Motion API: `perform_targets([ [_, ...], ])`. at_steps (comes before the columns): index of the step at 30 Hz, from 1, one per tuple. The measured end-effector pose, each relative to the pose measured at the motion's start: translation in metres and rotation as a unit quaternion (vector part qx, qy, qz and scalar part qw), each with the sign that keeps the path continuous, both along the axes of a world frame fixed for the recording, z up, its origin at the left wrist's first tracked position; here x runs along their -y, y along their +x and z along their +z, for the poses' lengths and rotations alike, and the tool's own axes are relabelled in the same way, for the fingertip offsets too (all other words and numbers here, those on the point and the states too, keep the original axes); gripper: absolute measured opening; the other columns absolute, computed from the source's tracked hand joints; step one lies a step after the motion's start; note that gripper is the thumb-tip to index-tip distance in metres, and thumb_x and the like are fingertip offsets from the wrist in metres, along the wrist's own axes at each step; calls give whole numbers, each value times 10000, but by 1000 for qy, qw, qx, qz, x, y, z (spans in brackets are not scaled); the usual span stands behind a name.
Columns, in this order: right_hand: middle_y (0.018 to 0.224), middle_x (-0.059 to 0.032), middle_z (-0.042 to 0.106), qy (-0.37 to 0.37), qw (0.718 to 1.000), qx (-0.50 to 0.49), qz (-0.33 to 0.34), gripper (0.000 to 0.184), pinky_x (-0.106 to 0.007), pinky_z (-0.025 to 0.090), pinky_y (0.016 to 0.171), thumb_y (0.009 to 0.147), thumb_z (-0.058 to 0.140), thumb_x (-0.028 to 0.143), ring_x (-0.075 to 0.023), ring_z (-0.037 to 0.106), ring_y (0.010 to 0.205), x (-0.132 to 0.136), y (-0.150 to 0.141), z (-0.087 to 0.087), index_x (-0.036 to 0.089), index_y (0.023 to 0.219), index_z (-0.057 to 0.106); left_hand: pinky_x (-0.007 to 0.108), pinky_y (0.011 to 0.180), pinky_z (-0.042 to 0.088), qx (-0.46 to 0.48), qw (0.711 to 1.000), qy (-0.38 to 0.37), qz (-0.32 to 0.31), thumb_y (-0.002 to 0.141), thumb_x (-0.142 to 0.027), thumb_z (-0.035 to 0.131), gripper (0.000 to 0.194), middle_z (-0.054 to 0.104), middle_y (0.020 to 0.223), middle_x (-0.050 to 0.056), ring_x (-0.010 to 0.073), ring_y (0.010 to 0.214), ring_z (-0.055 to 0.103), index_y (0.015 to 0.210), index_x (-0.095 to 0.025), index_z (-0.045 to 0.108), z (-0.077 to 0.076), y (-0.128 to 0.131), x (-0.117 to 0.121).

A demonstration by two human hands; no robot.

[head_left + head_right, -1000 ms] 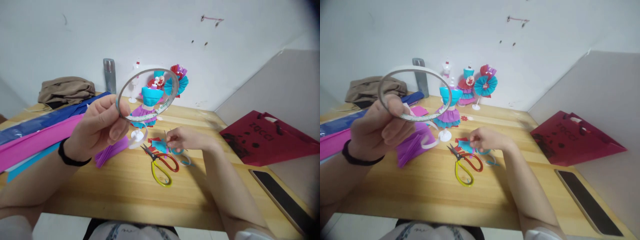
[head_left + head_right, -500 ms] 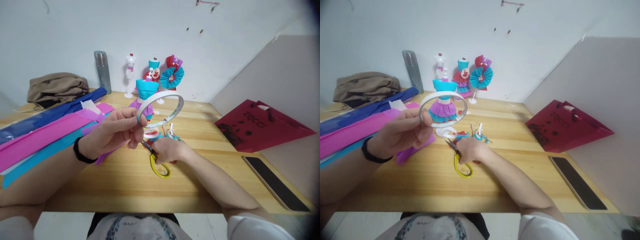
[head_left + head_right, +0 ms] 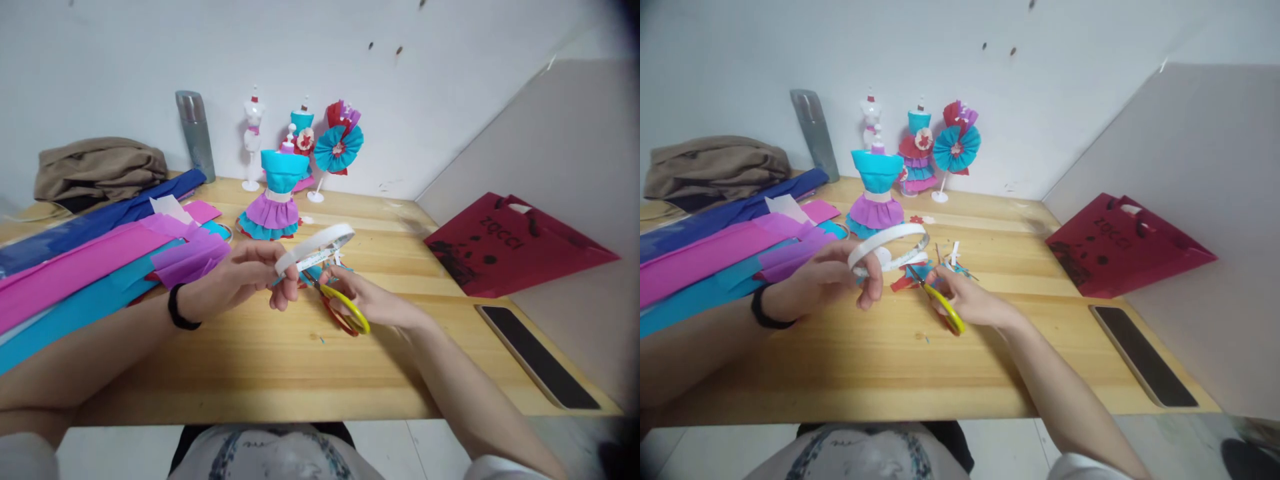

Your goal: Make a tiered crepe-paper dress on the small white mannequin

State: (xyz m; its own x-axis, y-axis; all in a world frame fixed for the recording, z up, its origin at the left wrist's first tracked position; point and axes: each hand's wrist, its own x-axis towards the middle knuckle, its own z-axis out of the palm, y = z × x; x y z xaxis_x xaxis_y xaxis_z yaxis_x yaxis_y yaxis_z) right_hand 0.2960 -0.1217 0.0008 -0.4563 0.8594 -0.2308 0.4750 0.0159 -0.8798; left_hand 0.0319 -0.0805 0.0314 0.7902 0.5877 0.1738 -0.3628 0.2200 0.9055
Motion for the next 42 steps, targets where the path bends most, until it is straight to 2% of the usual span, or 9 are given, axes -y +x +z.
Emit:
perform_targets([
  [6,879,8,641,-107,968,-224,-33,567,-235,514,596,773,791,454,-119,630,678,0,17,-16,226,1203,501,226,590,537,-84,985,145,38,841,-468,748,349,719,729,79,142,618,648,809,-120,744,2,-2,3],
  [11,875,-34,726,-165,931,-322,-46,688,-290,578,621,792,794,404,-185,727,706,0,19,-23,222,1360,450,213,611,514,-58,958,268,85,924,-405,666,292,711,753,91,138,662,632,868,-131,747,-10,-2,4],
  [16,953,-91,759,-183,910,-365,-65,747,-314,589,658,790,802,372,-221,761,771,3,11,-10,221,1402,401,243,605,534,-5,984,108,144,853,-394,743,279,720,732,80,151,627,653,825,-118,721,-27,10,6],
  [20,878,-48,719,-186,899,-387,-89,514,-316,599,727,728,849,419,-211,749,789,2,10,-4,192,1106,584,231,544,506,46,991,-18,126,771,-210,738,99,733,716,65,144,572,648,790,-114,721,-38,18,6],
  [23,868,-51,697,-175,890,-410,-99,518,-394,598,831,700,845,521,-254,739,880,0,11,-5,191,1012,594,238,551,513,68,990,-59,107,745,-157,689,87,739,712,71,149,572,657,806,-108,726,-41,18,7],
  [26,901,-81,692,-172,887,-422,-75,602,-486,568,907,691,781,681,-300,718,963,-1,11,-6,194,986,587,241,550,515,74,988,-73,115,739,-157,661,102,740,703,78,154,573,659,802,-105,721,-40,18,6],
  [29,890,-80,682,-194,890,-412,-31,642,-488,555,931,702,728,752,-293,723,938,0,11,-4,188,975,589,230,550,514,73,985,-72,136,732,-136,644,103,742,700,76,149,574,661,786,-106,726,-38,18,5],
  [36,786,-39,666,-242,889,-388,14,671,-391,618,697,785,662,740,-215,719,679,6,10,-13,155,1103,579,240,572,519,84,983,-39,159,782,-150,633,130,748,725,77,156,598,672,820,-115,751,-41,17,0],
  [42,738,-47,689,-285,895,-343,23,660,-375,598,670,853,513,779,-215,719,633,9,0,-17,155,1061,575,257,566,487,42,992,13,117,788,-234,698,128,712,700,68,146,569,616,778,-115,743,-48,18,1],
])
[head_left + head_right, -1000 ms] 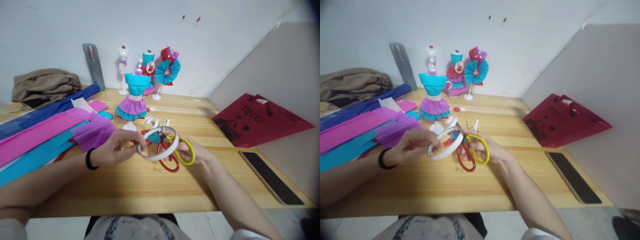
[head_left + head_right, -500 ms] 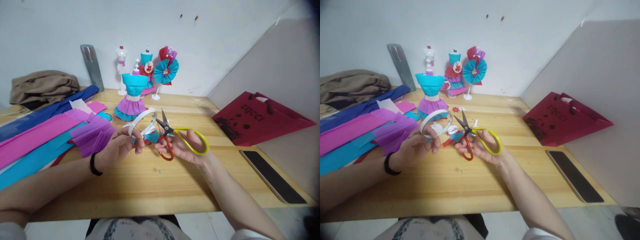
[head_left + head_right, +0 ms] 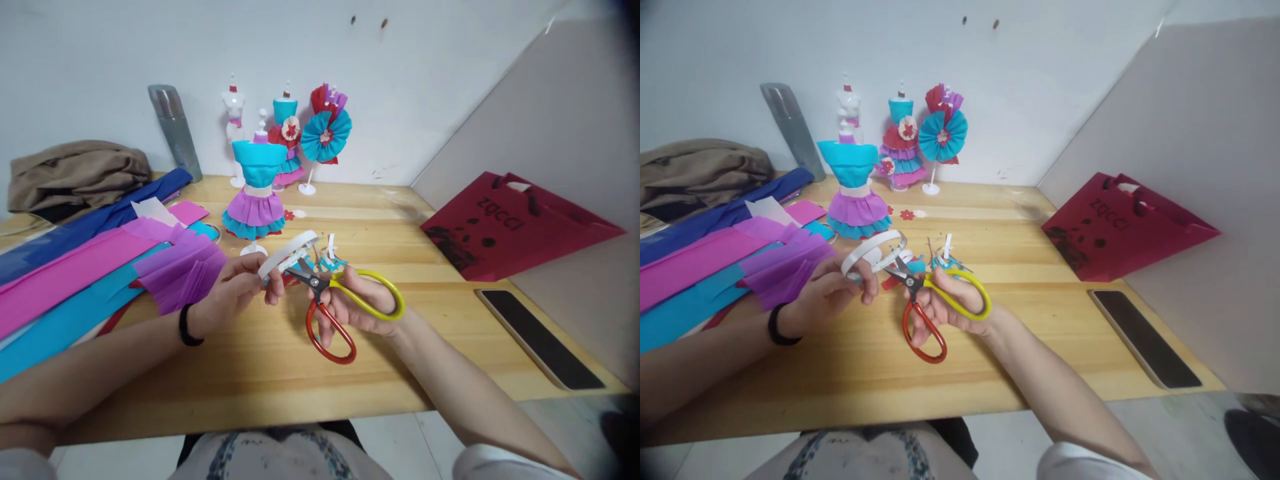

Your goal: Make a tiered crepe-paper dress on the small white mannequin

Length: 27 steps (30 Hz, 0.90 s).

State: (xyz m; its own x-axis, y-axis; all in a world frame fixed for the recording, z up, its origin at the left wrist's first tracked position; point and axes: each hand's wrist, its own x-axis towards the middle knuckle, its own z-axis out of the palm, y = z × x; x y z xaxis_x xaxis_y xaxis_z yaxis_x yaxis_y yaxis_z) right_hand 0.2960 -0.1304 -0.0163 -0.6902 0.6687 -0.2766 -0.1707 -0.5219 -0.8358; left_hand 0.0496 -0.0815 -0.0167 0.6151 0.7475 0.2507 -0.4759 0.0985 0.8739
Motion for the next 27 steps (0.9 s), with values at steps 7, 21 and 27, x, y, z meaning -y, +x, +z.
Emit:
perform_targets([
  [7,617,12,638,-6,999,-36,-28,481,-264,511,461,779,746,614,-153,630,481,6,-17,0,179,872,566,238,567,476,-14,999,15,-32,822,-320,731,210,689,704,67,138,604,611,798,-112,744,1,4,2],
  [21,612,65,497,344,888,285,-107,359,-219,323,477,796,713,475,-92,440,495,6,-29,-9,207,892,495,233,595,513,43,997,53,32,847,-204,670,114,720,726,53,132,616,642,875,-131,753,22,-3,-5],
  [27,993,-104,694,504,707,495,25,393,-267,403,644,778,656,207,-176,582,758,21,-49,-4,148,1166,628,233,580,507,15,994,109,28,853,-252,697,133,698,700,53,133,606,622,807,-137,743,38,-3,3],
])
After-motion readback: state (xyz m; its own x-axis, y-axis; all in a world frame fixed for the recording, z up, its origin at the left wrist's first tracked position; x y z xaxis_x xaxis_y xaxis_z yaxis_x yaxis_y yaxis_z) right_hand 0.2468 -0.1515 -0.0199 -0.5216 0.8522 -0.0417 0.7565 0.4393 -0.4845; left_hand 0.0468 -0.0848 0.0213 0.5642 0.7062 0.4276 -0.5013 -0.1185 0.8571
